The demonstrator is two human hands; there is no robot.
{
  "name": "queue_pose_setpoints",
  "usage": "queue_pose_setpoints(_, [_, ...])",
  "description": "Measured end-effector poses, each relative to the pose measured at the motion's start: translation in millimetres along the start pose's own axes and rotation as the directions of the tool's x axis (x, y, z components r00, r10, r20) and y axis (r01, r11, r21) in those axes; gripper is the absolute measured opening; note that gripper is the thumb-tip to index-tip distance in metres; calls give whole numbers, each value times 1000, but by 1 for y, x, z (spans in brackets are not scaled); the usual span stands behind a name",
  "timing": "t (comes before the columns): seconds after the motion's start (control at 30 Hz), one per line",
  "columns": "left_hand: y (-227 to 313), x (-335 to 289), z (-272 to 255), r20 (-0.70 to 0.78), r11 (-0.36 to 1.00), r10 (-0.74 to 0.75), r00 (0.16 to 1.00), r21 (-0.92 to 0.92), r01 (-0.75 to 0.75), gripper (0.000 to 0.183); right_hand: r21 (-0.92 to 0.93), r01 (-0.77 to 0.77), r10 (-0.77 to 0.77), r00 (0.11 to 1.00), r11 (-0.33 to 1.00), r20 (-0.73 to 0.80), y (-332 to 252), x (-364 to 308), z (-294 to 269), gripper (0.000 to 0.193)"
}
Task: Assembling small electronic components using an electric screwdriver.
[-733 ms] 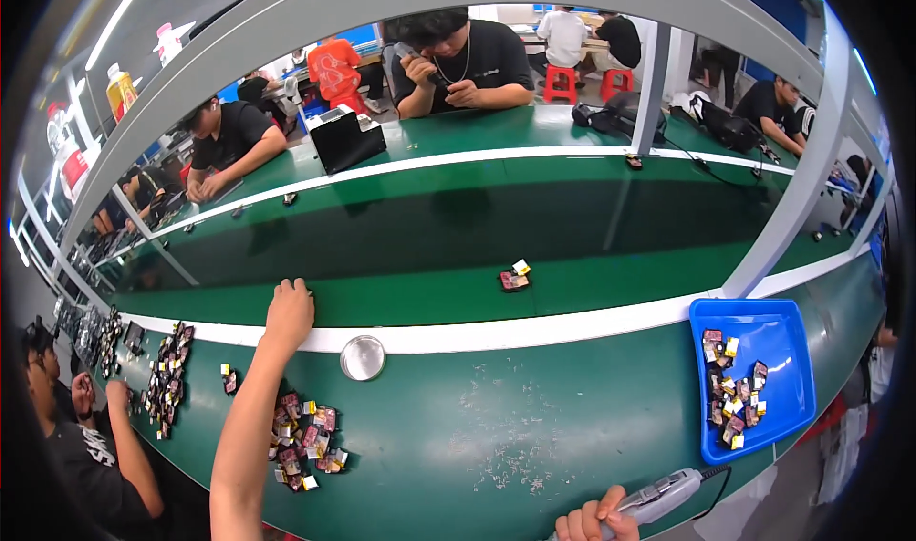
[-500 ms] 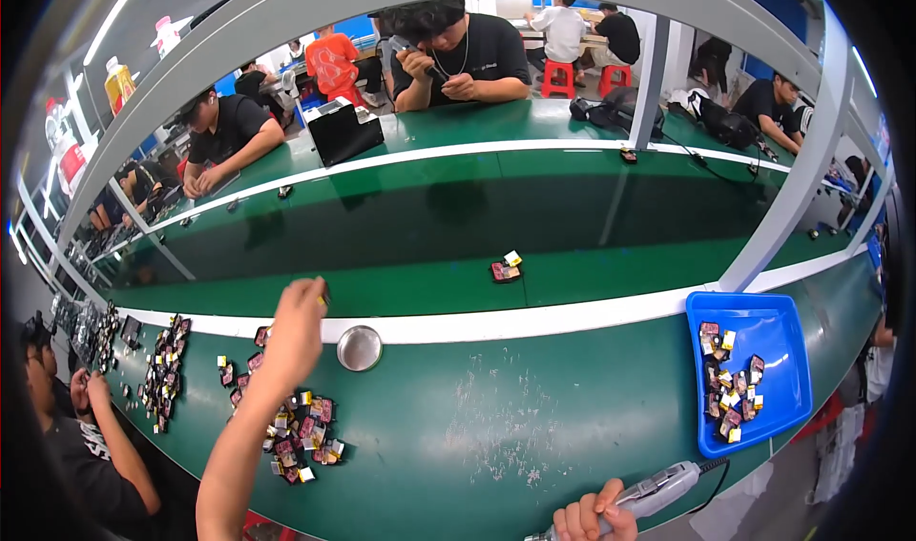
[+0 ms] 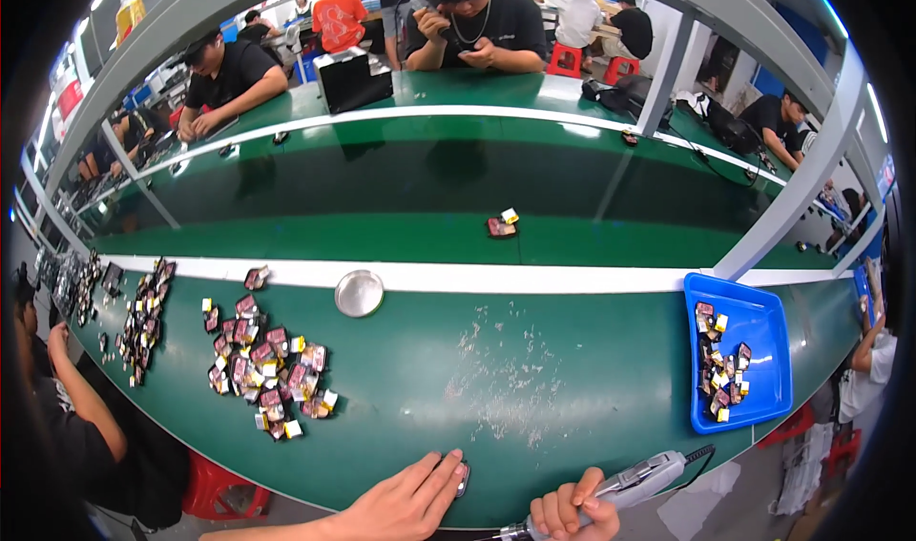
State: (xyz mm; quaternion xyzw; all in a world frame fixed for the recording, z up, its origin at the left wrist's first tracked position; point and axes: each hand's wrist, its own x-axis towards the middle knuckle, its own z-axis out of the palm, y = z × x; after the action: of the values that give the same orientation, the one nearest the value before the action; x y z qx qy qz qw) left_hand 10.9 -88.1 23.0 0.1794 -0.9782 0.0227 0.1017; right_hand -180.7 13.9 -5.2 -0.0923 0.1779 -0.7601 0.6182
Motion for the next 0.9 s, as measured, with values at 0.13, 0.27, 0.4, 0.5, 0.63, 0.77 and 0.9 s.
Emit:
queue_pose_setpoints(0.13, [3,3,-1,-63,979,-105,993,-181,92,32,11,-71,71,997,997,-3,15,-7,13,10])
queue_pose_setpoints(0.27, [2,1,-9,-49,993,-7,999,-116,2,29,18,-176,176,984,984,-9,33,-20,23,9])
queue_pose_setpoints(0.4, [7,-7,2,-82,998,-10,997,-58,5,27,-25,-280,274,952,960,-139,51,-30,28,9])
queue_pose_setpoints(0.5, [22,-18,5,-161,994,-56,985,-101,40,37,-73,-312,283,921,947,-270,58,-35,30,13])
queue_pose_setpoints(0.63, [28,-18,5,-192,992,-52,980,-125,28,32,-204,-283,207,922,937,-326,61,-42,30,17])
queue_pose_setpoints(0.77, [15,-14,9,-181,999,-17,983,-51,8,26,-230,-261,179,928,937,-326,65,-33,31,18])
queue_pose_setpoints(0.9, [8,-13,8,-174,985,3,985,-170,-33,32,-213,-213,132,930,954,-342,62,-28,38,14])
